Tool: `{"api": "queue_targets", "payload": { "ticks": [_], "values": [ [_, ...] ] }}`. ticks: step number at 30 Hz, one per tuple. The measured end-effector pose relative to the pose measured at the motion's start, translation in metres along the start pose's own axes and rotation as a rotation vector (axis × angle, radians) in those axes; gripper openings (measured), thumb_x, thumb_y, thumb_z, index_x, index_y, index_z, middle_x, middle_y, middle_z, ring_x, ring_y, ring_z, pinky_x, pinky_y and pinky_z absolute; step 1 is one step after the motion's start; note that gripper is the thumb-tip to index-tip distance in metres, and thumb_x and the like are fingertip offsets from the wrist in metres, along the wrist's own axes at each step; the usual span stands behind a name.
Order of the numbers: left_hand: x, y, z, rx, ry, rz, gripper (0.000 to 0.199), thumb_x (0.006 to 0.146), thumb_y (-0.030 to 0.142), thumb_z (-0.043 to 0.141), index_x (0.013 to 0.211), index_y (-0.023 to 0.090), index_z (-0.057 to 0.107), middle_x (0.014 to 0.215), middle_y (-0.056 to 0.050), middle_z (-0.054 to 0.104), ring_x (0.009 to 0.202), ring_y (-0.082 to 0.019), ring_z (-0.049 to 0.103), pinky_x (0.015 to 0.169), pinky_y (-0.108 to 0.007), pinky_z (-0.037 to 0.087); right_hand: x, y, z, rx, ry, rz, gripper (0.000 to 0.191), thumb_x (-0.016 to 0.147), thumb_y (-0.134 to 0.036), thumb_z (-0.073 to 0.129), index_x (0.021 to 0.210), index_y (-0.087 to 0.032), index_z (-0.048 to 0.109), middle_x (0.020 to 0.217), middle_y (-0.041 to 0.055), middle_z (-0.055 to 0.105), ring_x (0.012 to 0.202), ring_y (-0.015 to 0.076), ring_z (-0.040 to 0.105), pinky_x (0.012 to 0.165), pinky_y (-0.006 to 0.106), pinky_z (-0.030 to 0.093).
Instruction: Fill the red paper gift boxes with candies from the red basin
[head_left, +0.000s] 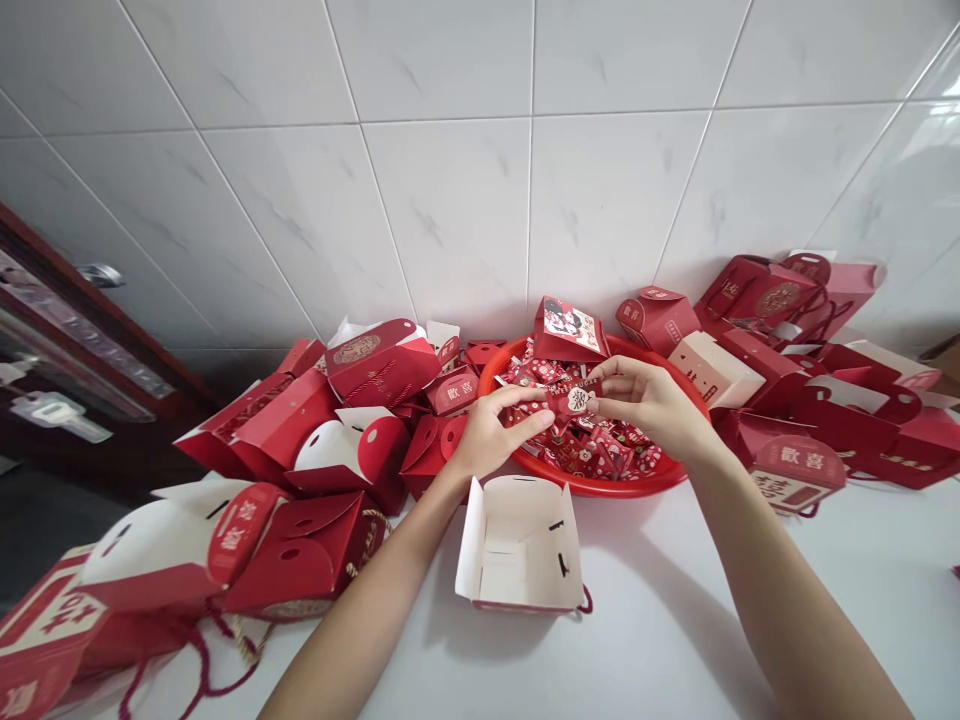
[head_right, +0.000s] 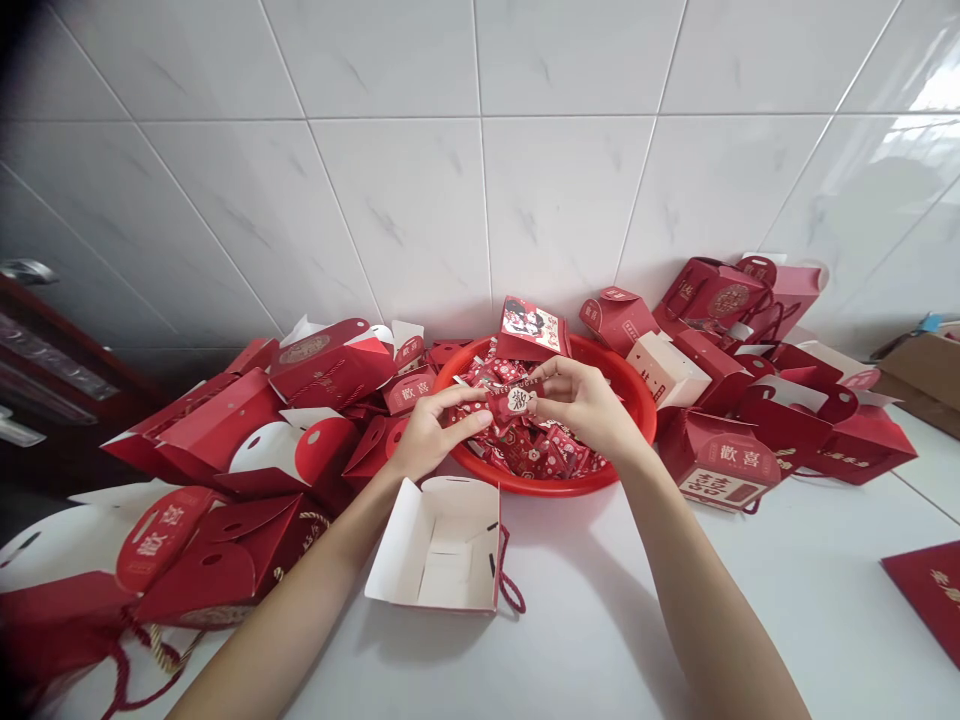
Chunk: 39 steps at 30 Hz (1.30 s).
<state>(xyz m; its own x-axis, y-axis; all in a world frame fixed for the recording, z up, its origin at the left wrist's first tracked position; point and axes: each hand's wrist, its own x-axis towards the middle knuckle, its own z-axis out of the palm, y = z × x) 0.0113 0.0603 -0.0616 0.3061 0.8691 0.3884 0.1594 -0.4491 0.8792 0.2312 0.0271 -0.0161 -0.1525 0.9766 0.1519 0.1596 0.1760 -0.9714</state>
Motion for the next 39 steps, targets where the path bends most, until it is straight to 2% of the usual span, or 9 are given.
{"api": "queue_targets", "payload": {
  "ticks": [4, 9, 16, 20, 23, 27, 30, 36, 39],
  "values": [
    [0.0, 0.008, -0.002, 0.013, -0.058, 0.024, 0.027, 0.086, 0.042, 0.07, 0.088, 0.016, 0.076, 0.09, -0.006, 0.074, 0.087, -0.021, 0.067, 0.085, -0.033, 0.053, -0.002, -0.001, 0.007, 0.016, -0.014, -0.018, 0.04, 0.069, -0.043, 0.086, 0.093, -0.02, 0.063, 0.08, 0.002, 0.075, 0.08, 0.0223, 0.075, 0.077, 0.037, 0.06],
    [0.001, 0.022, -0.014, 0.071, -0.114, 0.13, 0.034, 0.089, 0.043, 0.067, 0.066, 0.018, 0.063, 0.068, 0.0, 0.058, 0.066, -0.015, 0.053, 0.066, -0.028, 0.046, -0.007, -0.007, 0.012, 0.032, -0.038, -0.051, 0.043, 0.072, -0.046, 0.086, 0.099, -0.019, 0.065, 0.082, 0.0034, 0.075, 0.078, 0.0219, 0.074, 0.076, 0.038, 0.061],
    [-0.006, 0.047, -0.024, 0.175, -0.155, 0.207, 0.029, 0.09, 0.036, 0.067, 0.067, 0.019, 0.066, 0.07, -0.001, 0.058, 0.07, -0.016, 0.053, 0.07, -0.029, 0.046, -0.021, -0.024, 0.015, -0.094, -0.106, -0.165, 0.038, 0.079, -0.043, 0.081, 0.106, -0.019, 0.072, 0.104, 0.0089, 0.075, 0.088, 0.023, 0.071, 0.077, 0.038, 0.06],
    [-0.014, 0.065, -0.035, 0.247, -0.204, 0.21, 0.024, 0.093, 0.032, 0.062, 0.075, 0.021, 0.074, 0.072, -0.002, 0.066, 0.074, -0.018, 0.059, 0.073, -0.031, 0.051, -0.033, -0.037, 0.007, -0.226, -0.178, -0.187, 0.027, 0.082, -0.039, 0.078, 0.102, -0.022, 0.074, 0.094, 0.006, 0.074, 0.081, 0.021, 0.068, 0.07, 0.034, 0.058],
    [-0.022, 0.079, -0.05, 0.27, -0.308, 0.196, 0.018, 0.091, 0.025, 0.063, 0.097, 0.024, 0.08, 0.087, -0.004, 0.075, 0.083, -0.02, 0.068, 0.08, -0.032, 0.054, -0.041, -0.045, -0.006, -0.143, -0.275, -0.165, 0.019, 0.081, -0.034, 0.08, 0.092, -0.021, 0.07, 0.084, 0.0037, 0.07, 0.075, 0.0181, 0.066, 0.065, 0.029, 0.056],
    [-0.033, 0.095, -0.063, 0.362, -0.527, 0.145, 0.033, 0.09, 0.02, 0.064, 0.12, 0.029, 0.075, 0.112, -0.003, 0.078, 0.099, -0.022, 0.072, 0.088, -0.031, 0.053, -0.047, -0.048, -0.016, -0.073, -0.488, -0.133, 0.018, 0.087, -0.03, 0.075, 0.093, -0.02, 0.062, 0.081, 0.0012, 0.063, 0.072, 0.0136, 0.061, 0.063, 0.025, 0.052],
    [-0.04, 0.105, -0.062, 0.466, -0.611, 0.076, 0.044, 0.088, 0.02, 0.066, 0.13, 0.033, 0.068, 0.109, -0.001, 0.079, 0.095, -0.023, 0.074, 0.082, -0.029, 0.053, -0.045, -0.046, -0.014, -0.121, -0.698, -0.1, 0.014, 0.093, -0.029, 0.068, 0.096, -0.02, 0.057, 0.086, 0.0017, 0.062, 0.076, 0.0139, 0.062, 0.068, 0.026, 0.053],
    [-0.049, 0.112, -0.047, 0.655, -0.71, 0.022, 0.025, 0.084, 0.014, 0.062, 0.105, 0.025, 0.071, 0.075, 0.002, 0.072, 0.067, -0.02, 0.069, 0.061, -0.027, 0.042, -0.037, -0.044, -0.004, -0.273, -0.971, -0.098, 0.008, 0.095, -0.022, 0.06, 0.101, -0.018, 0.061, 0.101, 0.0088, 0.072, 0.089, 0.0174, 0.067, 0.082, 0.03, 0.054],
    [-0.052, 0.111, -0.039, 0.802, -0.766, 0.01, 0.016, 0.082, 0.006, 0.06, 0.083, 0.022, 0.065, 0.068, 0.002, 0.068, 0.061, -0.019, 0.065, 0.055, -0.028, 0.035, -0.037, -0.045, -0.004, -0.294, -1.011, -0.079, 0.008, 0.096, -0.02, 0.058, 0.103, -0.018, 0.062, 0.103, 0.0093, 0.073, 0.09, 0.0171, 0.067, 0.084, 0.03, 0.054]
  ]
}}
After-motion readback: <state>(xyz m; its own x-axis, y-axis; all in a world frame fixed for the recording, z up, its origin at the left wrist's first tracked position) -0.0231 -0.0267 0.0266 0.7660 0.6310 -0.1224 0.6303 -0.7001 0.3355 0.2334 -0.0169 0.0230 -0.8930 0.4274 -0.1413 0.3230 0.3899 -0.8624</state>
